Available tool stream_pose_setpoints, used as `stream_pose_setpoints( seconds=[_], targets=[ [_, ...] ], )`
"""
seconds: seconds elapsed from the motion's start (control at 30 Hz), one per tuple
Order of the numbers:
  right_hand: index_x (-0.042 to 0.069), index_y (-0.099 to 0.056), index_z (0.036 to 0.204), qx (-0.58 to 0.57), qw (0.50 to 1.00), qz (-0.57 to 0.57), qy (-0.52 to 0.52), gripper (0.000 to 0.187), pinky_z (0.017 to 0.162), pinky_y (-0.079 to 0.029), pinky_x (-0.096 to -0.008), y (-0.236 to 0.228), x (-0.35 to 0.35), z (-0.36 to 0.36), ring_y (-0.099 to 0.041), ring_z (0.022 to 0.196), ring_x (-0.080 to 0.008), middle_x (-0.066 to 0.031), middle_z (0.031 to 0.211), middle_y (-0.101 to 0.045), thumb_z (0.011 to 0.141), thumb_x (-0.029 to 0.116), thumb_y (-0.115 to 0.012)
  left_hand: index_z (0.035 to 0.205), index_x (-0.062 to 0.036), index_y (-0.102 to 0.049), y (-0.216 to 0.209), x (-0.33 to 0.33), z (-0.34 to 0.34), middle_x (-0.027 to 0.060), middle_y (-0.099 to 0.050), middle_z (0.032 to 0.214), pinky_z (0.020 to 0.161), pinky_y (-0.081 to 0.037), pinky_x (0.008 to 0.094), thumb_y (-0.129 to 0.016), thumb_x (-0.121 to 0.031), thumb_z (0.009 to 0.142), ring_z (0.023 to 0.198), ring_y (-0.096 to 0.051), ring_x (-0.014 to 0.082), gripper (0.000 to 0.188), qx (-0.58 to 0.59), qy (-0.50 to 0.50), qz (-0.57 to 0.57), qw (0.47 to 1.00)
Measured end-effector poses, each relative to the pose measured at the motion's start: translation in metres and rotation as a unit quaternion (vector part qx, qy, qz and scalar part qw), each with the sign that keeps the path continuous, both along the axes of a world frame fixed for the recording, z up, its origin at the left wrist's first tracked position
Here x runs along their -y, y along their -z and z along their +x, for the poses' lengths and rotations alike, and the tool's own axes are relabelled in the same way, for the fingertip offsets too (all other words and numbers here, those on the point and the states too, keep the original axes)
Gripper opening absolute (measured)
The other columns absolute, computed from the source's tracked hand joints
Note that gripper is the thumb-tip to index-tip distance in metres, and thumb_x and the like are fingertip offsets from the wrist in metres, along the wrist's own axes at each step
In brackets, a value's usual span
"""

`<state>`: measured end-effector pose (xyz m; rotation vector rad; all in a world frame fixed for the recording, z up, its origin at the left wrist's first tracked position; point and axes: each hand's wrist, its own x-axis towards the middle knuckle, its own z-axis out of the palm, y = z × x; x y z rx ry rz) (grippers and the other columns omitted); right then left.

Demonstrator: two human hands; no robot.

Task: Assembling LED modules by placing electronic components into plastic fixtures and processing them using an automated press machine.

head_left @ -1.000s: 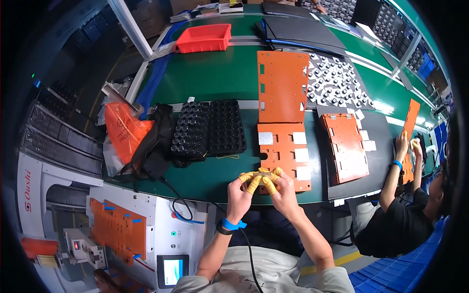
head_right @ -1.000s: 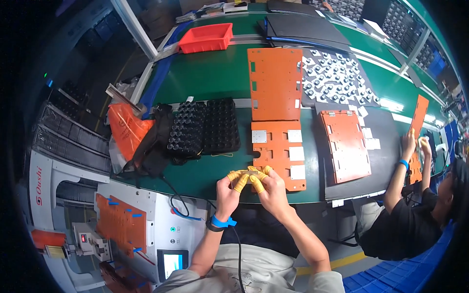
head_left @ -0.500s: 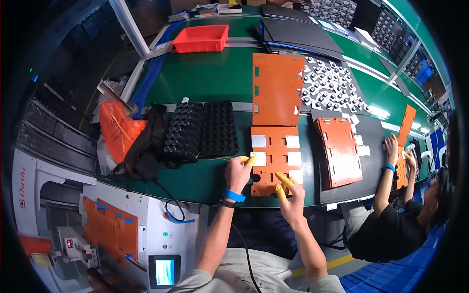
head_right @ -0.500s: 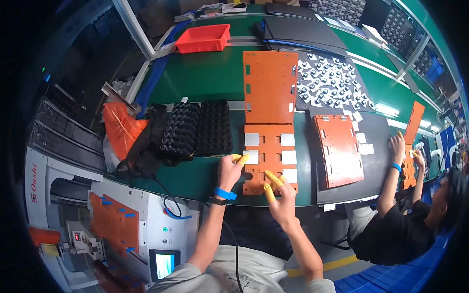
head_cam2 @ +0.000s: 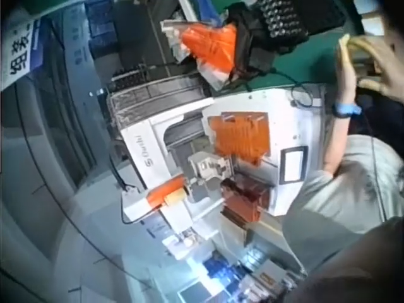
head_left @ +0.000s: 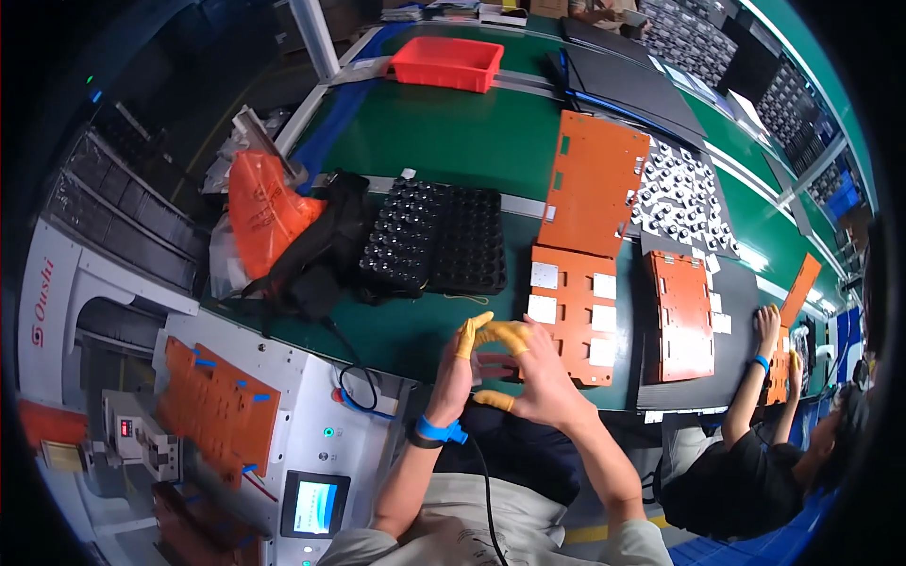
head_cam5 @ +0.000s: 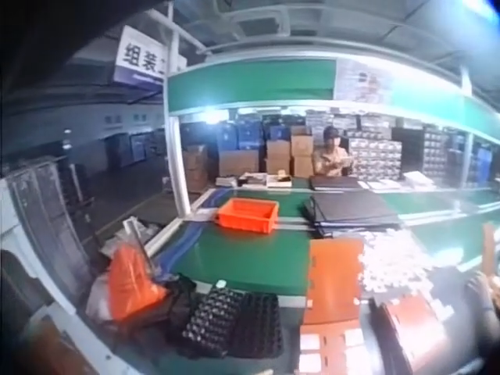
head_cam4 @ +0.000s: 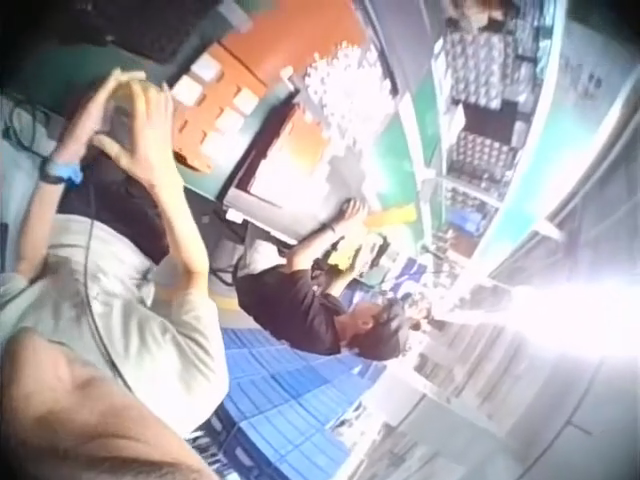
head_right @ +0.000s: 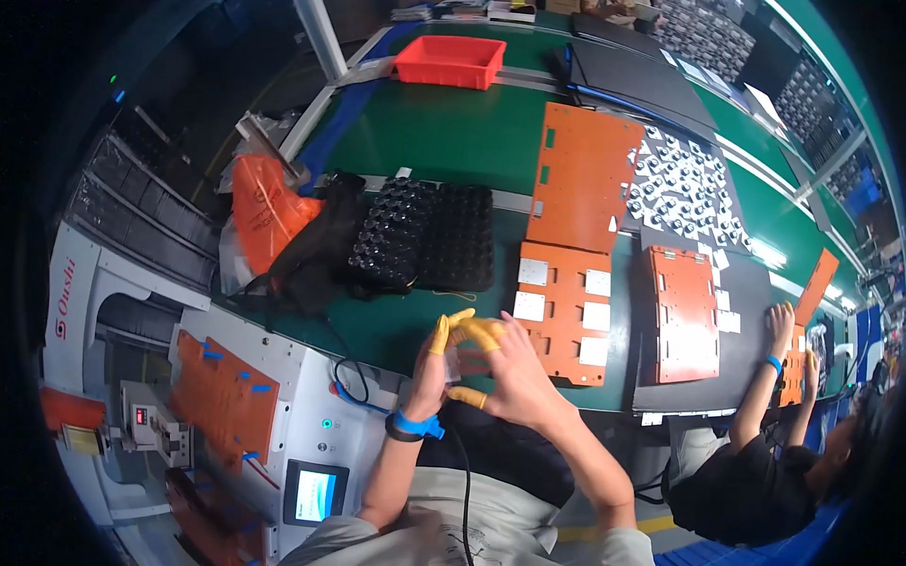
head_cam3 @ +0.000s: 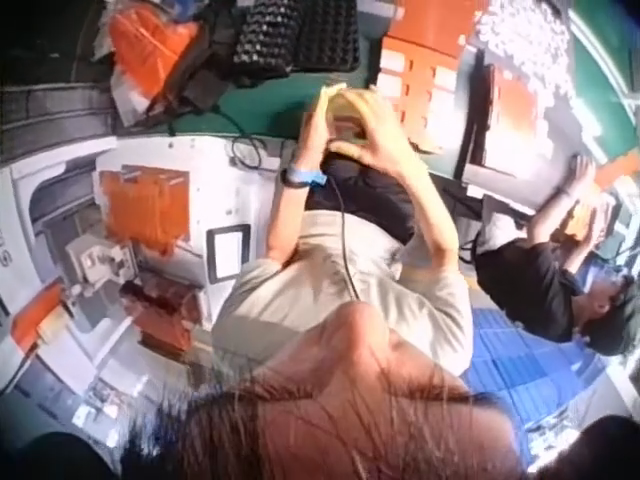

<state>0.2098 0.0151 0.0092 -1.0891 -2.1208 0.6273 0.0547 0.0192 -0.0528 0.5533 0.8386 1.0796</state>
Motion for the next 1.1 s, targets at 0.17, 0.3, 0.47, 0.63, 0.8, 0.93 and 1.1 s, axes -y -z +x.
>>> stream_pose_setpoints(
  seconds=[0.17, 0.3, 0.47, 0.63, 0.8, 0.93, 1.1],
  targets=[
    [-0.003, -0.066, 0.109, 0.035, 0.992, 0.067, -0.097, 0.048, 0.107, -0.045, -0.0494, 0.009, -0.023, -0.031, -0.063, 0.105, -0.0369, -0.0180, 0.104, -0.065, 0.072, 0.023, -0.083, 0.145, -0.0102, -0.044, -0.002, 0.014, -0.031, 0.0059, -0.056, 0.134, 0.096, -0.054, 0.0354, -0.037, -0.050, 0.107, 0.119, -0.059, 0.0179, 0.055, 0.063, -0.007, 0.005, 0.998],
    [0.002, -0.067, 0.119, 0.060, 0.988, 0.060, -0.127, 0.058, 0.105, -0.045, -0.0490, -0.005, -0.045, -0.050, -0.061, 0.112, -0.0390, -0.0165, 0.108, -0.067, 0.069, 0.026, -0.083, 0.139, -0.0059, -0.051, 0.012, 0.022, -0.076, 0.0086, -0.060, 0.132, 0.092, -0.056, 0.0356, -0.050, -0.044, 0.104, 0.115, -0.063, 0.0207, 0.052, 0.111, 0.043, 0.018, 0.993],
    [0.001, -0.065, 0.125, 0.034, 0.960, -0.061, -0.270, 0.059, 0.105, -0.045, -0.0426, -0.016, -0.065, -0.083, -0.060, 0.112, -0.0357, -0.0162, 0.119, -0.064, 0.074, 0.025, -0.081, 0.132, -0.0007, -0.058, 0.022, 0.031, -0.120, 0.0136, -0.065, 0.127, 0.090, -0.058, 0.0347, -0.055, -0.037, 0.101, 0.114, -0.067, 0.0281, 0.047, 0.037, 0.038, 0.095, 0.994],
    [-0.001, -0.074, 0.093, -0.006, 0.996, -0.071, 0.057, 0.019, 0.075, -0.056, -0.0353, 0.012, -0.173, -0.109, -0.072, 0.087, -0.0258, -0.0150, 0.095, -0.074, 0.083, 0.016, -0.075, 0.127, 0.0001, -0.063, 0.028, 0.040, -0.139, 0.0157, -0.068, 0.121, 0.086, -0.057, 0.0359, -0.066, -0.039, 0.094, 0.098, -0.070, 0.0250, 0.051, 0.117, -0.036, 0.086, 0.989],
    [0.001, -0.071, 0.076, 0.201, 0.965, 0.041, 0.166, 0.032, 0.071, -0.057, -0.0442, 0.024, -0.209, -0.135, -0.070, 0.081, -0.0343, -0.0178, 0.090, -0.070, 0.077, 0.032, -0.079, 0.128, -0.0046, -0.063, 0.034, 0.051, -0.140, 0.0150, -0.064, 0.129, 0.088, -0.055, 0.0389, -0.078, -0.034, 0.086, 0.104, -0.067, 0.0238, 0.054, 0.138, -0.062, 0.108, 0.983],
    [0.000, -0.071, 0.075, 0.246, 0.953, 0.043, 0.173, 0.037, 0.072, -0.057, -0.0445, 0.026, -0.220, -0.143, -0.070, 0.082, -0.0344, -0.0171, 0.089, -0.071, 0.075, 0.036, -0.080, 0.129, -0.0049, -0.063, 0.030, 0.050, -0.137, 0.0146, -0.063, 0.131, 0.094, -0.054, 0.0425, -0.076, -0.027, 0.088, 0.110, -0.066, 0.0260, 0.049, 0.140, -0.065, 0.114, 0.981],
    [0.000, -0.072, 0.075, 0.294, 0.937, 0.042, 0.181, 0.033, 0.071, -0.058, -0.0441, 0.010, -0.213, -0.146, -0.071, 0.080, -0.0344, -0.0175, 0.087, -0.071, 0.076, 0.033, -0.077, 0.130, -0.0026, -0.061, 0.018, 0.044, -0.127, 0.0153, -0.064, 0.129, 0.093, -0.055, 0.0423, -0.073, -0.029, 0.090, 0.109, -0.067, 0.0286, 0.050, 0.115, -0.078, 0.130, 0.982]
  ],
)
